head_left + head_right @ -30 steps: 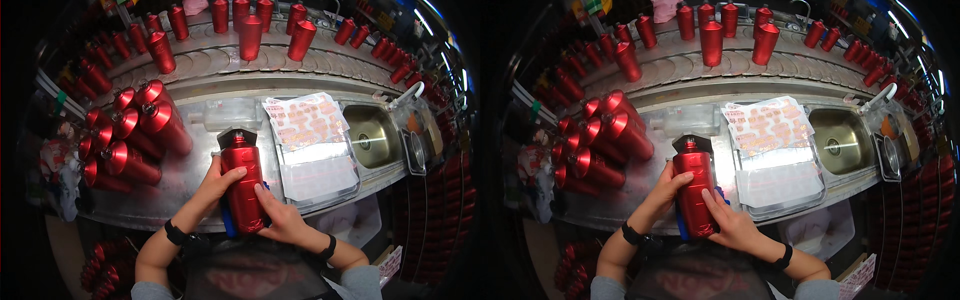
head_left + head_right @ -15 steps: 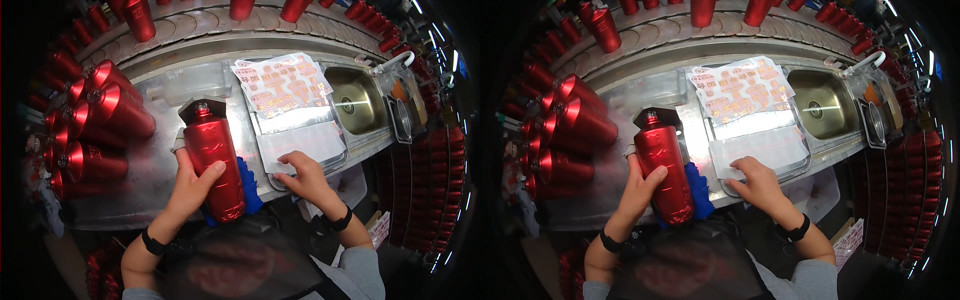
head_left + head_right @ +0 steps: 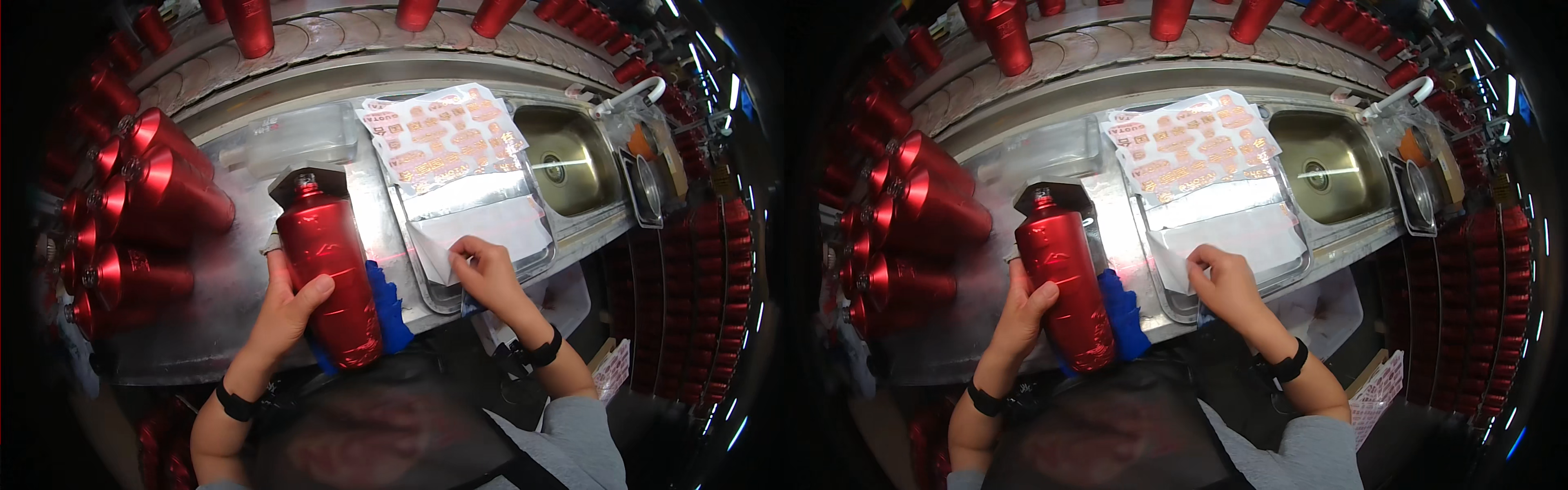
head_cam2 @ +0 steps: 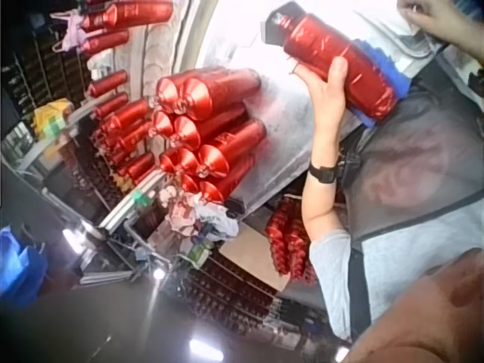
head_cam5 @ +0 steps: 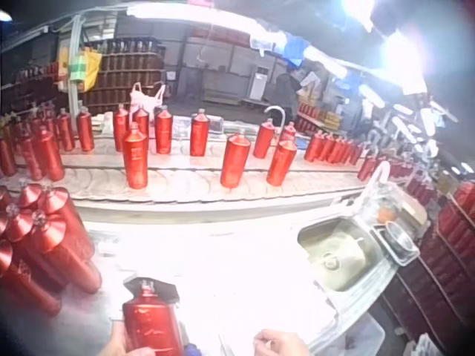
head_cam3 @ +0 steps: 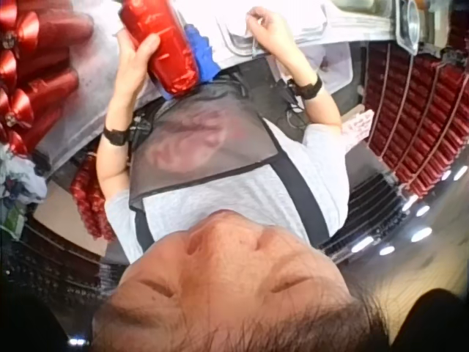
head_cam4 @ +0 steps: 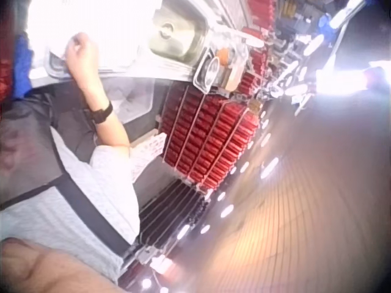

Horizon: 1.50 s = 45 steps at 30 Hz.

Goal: Apply adhesive labels to red bottles and clean them with a cloth.

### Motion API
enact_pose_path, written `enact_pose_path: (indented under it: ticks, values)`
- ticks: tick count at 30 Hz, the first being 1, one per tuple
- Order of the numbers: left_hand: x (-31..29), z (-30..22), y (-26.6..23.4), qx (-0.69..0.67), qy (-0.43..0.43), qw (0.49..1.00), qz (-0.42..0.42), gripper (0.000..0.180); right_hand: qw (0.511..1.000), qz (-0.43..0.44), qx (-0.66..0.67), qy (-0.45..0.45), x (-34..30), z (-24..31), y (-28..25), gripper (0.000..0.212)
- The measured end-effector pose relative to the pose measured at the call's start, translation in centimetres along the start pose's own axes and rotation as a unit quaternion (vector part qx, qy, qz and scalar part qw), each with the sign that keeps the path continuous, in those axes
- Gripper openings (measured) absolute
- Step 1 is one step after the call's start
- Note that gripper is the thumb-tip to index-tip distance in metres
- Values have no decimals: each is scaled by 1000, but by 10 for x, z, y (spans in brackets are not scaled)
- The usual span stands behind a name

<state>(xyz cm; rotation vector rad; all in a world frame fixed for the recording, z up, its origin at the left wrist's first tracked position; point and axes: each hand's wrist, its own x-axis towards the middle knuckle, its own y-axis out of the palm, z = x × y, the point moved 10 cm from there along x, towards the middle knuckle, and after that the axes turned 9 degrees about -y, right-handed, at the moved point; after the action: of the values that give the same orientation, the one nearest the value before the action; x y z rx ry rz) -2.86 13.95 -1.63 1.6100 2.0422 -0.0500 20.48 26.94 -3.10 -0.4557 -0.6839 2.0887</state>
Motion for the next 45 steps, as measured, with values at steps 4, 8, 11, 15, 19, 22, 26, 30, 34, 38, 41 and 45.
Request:
enact_pose_path:
  ticks: [4, 8, 11, 15, 19, 22, 26, 30, 34, 38, 41, 45]
  values:
    - [1, -1, -3, -14, 9, 1000, 8, 76, 986, -164, 10, -4, 6, -54, -62, 14]
    - [1, -1, -2, -14, 13, 1000, 8, 73, 953, -296, -68, 21, -9, -102, -145, 14]
    - [2, -3, 1, -5, 15, 1000, 9, 72, 902, -381, -187, 75, -41, -122, -217, 21]
    - [2, 3, -3, 6, 12, 1000, -4, 73, 898, -382, -207, 70, -52, -105, -215, 58]
    - [1, 2, -6, 16, 23, 999, -19, 75, 936, -234, -262, 26, -34, -71, -135, 71]
    - [4, 4, -3, 49, 29, 998, -20, 75, 923, -210, -322, 4, -33, -65, -124, 52]
    - [4, 7, -9, 33, 35, 999, -22, 73, 911, -345, -209, 83, -62, -81, -177, 31]
    - [3, 11, -12, 39, 35, 998, -36, 70, 836, -525, -156, 30, -133, -99, -246, 24]
    - [0, 11, -14, 34, 34, 998, -39, 68, 763, -593, -228, 119, -234, -164, -289, 28]
    - [-1, 8, -10, 43, 31, 998, -47, 66, 698, -617, -225, 286, -352, -323, -284, 35]
    - [8, 12, -6, 40, 31, 998, -28, 63, 685, -588, 56, 427, -433, -472, -234, 48]
    - [3, 14, -9, 27, 34, 999, -27, 65, 683, -525, 46, 506, -430, -509, -181, 54]
